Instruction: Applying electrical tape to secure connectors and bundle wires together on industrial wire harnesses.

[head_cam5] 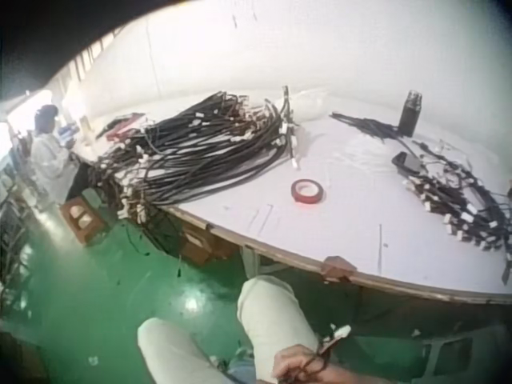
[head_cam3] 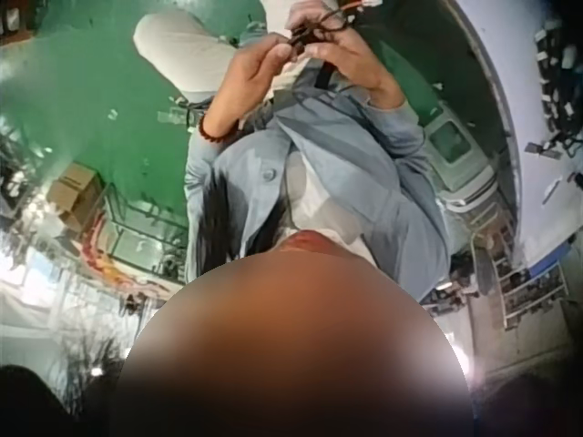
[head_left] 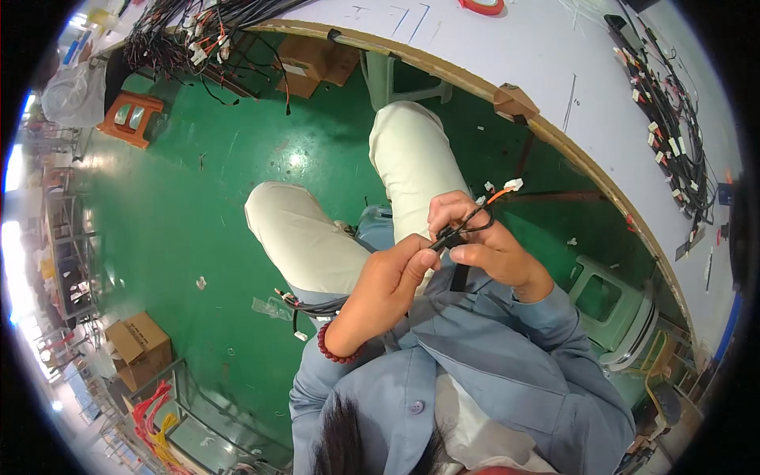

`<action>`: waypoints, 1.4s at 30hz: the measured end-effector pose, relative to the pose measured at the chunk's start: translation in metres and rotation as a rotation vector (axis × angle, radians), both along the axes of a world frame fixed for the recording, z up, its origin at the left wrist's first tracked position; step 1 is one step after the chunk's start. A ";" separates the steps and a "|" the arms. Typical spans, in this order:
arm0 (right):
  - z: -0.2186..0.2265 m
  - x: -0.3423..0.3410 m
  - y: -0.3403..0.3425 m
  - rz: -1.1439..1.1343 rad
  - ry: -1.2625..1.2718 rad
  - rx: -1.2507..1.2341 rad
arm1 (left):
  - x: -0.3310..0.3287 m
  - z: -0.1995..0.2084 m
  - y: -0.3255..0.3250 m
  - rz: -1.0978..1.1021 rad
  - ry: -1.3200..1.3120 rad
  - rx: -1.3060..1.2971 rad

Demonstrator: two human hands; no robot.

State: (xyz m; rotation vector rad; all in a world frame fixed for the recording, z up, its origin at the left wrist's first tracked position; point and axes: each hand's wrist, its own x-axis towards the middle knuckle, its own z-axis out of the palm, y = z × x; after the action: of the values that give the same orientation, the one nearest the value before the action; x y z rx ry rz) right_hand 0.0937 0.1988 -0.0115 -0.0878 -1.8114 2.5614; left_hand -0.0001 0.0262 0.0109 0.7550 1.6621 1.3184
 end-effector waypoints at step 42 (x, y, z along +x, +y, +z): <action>-0.012 0.011 -0.006 -0.280 -0.269 -0.498 | -0.005 -0.016 0.002 0.137 -0.334 0.041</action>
State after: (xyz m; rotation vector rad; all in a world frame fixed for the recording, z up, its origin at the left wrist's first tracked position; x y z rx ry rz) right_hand 0.1051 0.1925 -0.0234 -0.6602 -1.0642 2.8141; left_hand -0.0053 0.0279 -0.0053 0.4210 1.4411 1.4880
